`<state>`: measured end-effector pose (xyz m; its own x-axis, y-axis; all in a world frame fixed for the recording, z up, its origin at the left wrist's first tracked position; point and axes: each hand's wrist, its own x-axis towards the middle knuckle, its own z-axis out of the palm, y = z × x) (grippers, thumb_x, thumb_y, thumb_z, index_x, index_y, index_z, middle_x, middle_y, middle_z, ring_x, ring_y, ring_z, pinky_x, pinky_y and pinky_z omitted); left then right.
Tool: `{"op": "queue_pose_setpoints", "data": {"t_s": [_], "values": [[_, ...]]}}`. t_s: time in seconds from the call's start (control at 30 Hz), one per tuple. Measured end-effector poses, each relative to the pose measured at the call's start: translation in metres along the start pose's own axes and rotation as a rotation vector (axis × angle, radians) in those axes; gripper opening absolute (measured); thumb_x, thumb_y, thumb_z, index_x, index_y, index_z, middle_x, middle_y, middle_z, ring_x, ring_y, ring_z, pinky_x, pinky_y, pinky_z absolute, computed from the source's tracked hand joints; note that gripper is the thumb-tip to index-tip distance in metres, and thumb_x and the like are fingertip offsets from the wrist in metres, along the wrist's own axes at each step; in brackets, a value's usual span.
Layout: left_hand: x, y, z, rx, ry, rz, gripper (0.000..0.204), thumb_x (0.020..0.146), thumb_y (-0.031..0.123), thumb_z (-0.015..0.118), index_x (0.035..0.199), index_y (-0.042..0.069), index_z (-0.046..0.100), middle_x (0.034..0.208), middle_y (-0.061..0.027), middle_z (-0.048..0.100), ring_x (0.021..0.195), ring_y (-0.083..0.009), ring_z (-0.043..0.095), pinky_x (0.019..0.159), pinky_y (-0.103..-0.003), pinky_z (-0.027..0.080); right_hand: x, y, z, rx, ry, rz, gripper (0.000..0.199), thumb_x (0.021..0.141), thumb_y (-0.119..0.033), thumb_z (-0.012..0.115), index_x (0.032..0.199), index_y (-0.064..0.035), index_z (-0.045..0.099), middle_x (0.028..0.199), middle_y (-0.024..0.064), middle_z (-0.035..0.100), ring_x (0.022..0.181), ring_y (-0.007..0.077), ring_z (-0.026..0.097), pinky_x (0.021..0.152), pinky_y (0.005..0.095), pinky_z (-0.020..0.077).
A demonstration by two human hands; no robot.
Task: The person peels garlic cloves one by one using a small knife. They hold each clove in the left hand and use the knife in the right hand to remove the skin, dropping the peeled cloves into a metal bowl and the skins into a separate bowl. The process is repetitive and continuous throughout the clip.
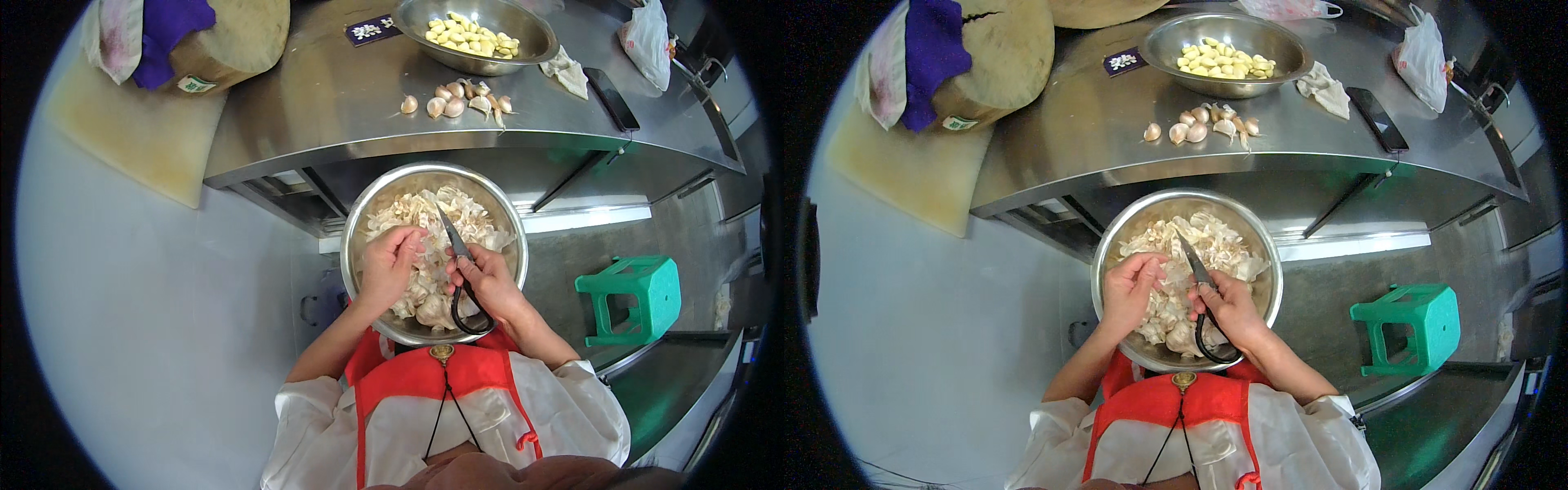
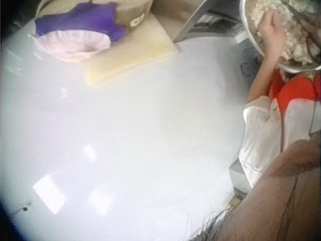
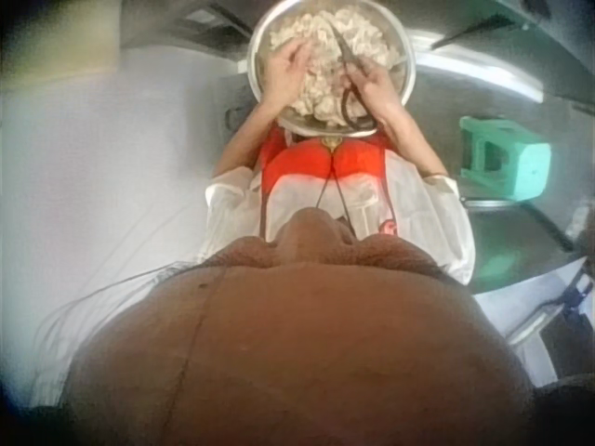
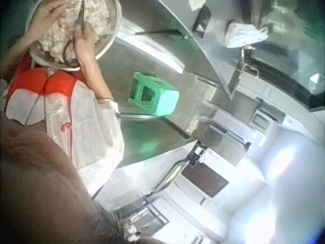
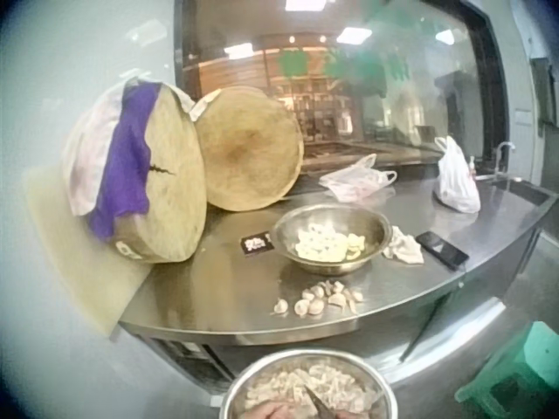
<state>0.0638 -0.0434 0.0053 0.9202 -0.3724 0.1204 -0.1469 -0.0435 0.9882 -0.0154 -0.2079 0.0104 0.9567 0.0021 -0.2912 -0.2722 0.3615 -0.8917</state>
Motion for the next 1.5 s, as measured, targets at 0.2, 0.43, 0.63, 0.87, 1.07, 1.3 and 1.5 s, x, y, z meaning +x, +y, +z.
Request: {"op": "queue_pose_setpoints", "data": {"t_s": [0.2,0.43,0.63,0.87,1.07,1.3,1.5], "values": [[-0.014,-0.008,-0.013,0.025,-0.156,-0.057,0.016,0.091,0.009,0.055,0.101,0.000,0.064,0.089,-0.0033,0.063,0.072,-0.0069,0.056,0.064,-0.021,0.047,0.001,-0.011,0.004,0.070,0.008,0.024,0.030,0.088,-0.011,0.061,0.110,0.0051,0.049,0.076,0.0046,0.053,0.060,0.0096,0.051,0.051,0.0252,0.0477],[-0.027,0.008,-0.005,-0.395,-0.390,-0.227,0.027,0.092,0.010,0.055,0.118,0.001,0.055,0.093,-0.0020,0.062,0.070,-0.0064,0.056,0.063,-0.020,0.046,0.003,-0.010,0.011,-0.185,0.101,-0.023,0.060,0.071,-0.014,0.080,0.114,0.0046,0.042,0.086,0.0066,0.055,0.062,0.0095,0.053,0.048,0.0219,0.0453],[-0.018,0.011,-0.022,-0.472,-0.661,-0.269,0.028,0.090,0.010,0.057,0.116,0.000,0.055,0.087,-0.0016,0.059,0.070,-0.0071,0.057,0.062,-0.020,0.046,0.004,-0.012,0.004,-0.627,0.058,-0.172,0.080,0.057,-0.031,0.088,0.115,0.0014,0.044,0.091,0.0056,0.055,0.081,0.0111,0.053,0.067,0.0248,0.0456],[-0.012,-0.001,-0.026,-0.565,-0.798,-0.322,0.016,0.085,0.006,0.064,0.098,0.001,0.056,0.082,-0.0019,0.059,0.066,-0.0077,0.058,0.060,-0.021,0.048,0.002,-0.010,0.004,-0.711,0.033,-0.147,0.082,0.052,-0.032,0.091,0.114,0.0003,0.046,0.089,0.0032,0.053,0.078,0.0102,0.047,0.068,0.0236,0.0422],[-0.020,-0.007,-0.022,-0.565,-0.698,-0.300,0.014,0.084,0.005,0.065,0.095,0.002,0.056,0.078,-0.0015,0.060,0.065,-0.0082,0.060,0.059,-0.021,0.049,0.001,-0.015,0.005,-0.699,0.054,-0.119,0.080,0.051,-0.030,0.091,0.111,0.0005,0.048,0.086,0.0019,0.052,0.073,0.0082,0.044,0.064,0.0226,0.0398],[-0.028,-0.008,-0.016,-0.536,-0.547,-0.299,0.007,0.089,0.006,0.059,0.093,0.001,0.057,0.079,-0.0026,0.061,0.066,-0.0079,0.060,0.059,-0.020,0.048,-0.001,-0.018,0.004,-0.656,0.100,-0.119,0.067,0.059,-0.023,0.088,0.108,0.0022,0.050,0.086,0.0024,0.054,0.072,0.0080,0.047,0.062,0.0221,0.0425],[-0.036,-0.007,-0.012,-0.407,-0.356,-0.281,0.011,0.093,0.008,0.051,0.099,0.000,0.056,0.082,-0.0050,0.062,0.070,-0.0103,0.062,0.061,-0.022,0.047,-0.001,-0.023,0.004,-0.609,0.123,-0.092,0.058,0.064,-0.019,0.085,0.106,0.0033,0.051,0.087,0.0032,0.055,0.071,0.0079,0.048,0.063,0.0223,0.0443]]}}
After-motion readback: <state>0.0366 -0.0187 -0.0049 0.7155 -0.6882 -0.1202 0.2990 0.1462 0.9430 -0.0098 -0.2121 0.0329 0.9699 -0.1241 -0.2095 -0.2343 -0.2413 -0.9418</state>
